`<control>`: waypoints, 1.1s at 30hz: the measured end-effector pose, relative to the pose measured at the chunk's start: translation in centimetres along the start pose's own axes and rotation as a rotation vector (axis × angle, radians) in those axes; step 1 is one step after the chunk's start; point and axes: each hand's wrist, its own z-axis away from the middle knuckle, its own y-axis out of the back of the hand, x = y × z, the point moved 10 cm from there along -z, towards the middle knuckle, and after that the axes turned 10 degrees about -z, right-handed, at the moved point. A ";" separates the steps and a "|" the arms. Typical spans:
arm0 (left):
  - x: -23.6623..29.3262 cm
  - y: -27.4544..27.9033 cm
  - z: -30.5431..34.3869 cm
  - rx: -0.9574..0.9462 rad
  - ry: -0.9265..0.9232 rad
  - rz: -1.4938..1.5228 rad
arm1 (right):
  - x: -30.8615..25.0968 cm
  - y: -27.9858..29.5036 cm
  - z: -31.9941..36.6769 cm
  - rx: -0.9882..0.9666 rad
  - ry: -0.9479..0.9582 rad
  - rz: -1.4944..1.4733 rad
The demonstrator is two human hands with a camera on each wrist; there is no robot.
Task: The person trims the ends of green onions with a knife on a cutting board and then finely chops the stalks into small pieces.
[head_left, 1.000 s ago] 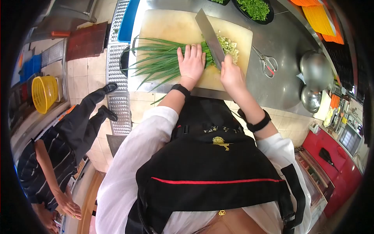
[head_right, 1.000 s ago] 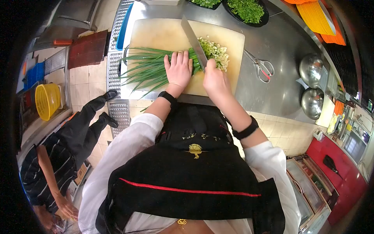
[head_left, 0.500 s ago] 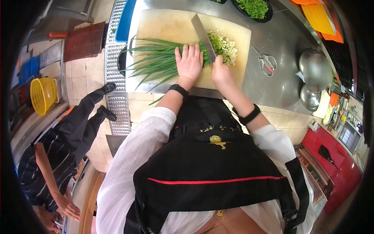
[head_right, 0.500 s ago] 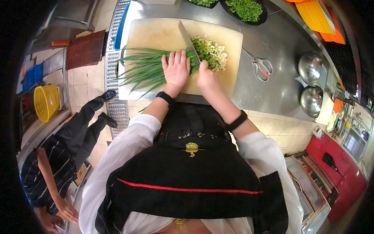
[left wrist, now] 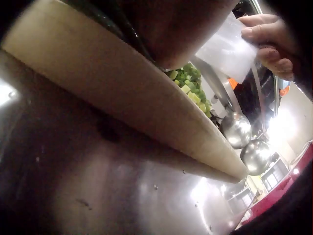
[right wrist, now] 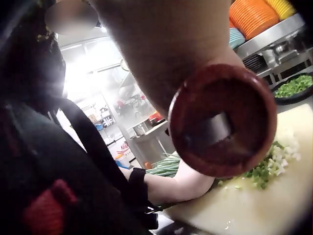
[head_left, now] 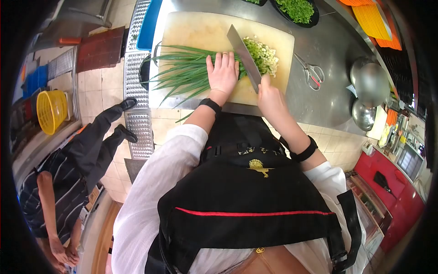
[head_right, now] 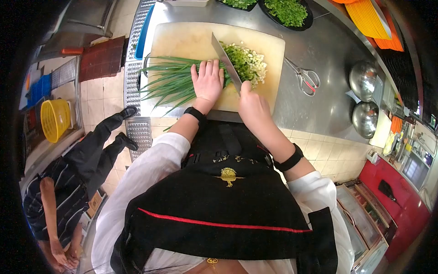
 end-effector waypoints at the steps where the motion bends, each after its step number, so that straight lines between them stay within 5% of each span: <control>1: 0.1 0.0 0.1 0.002 -0.006 -0.003 | 0.2 -0.2 0.1 -0.011 -0.017 0.011; 14: 0.2 0.0 0.2 -0.011 -0.009 -0.004 | 0.6 -3.1 -5.1 0.057 -0.009 -0.066; 22: -0.3 -0.1 0.1 -0.020 0.033 0.055 | -1.0 0.8 -0.7 0.055 0.013 -0.038; 33: -0.7 -0.1 0.1 0.007 0.050 0.112 | -0.3 -1.9 -1.2 -0.015 -0.008 -0.041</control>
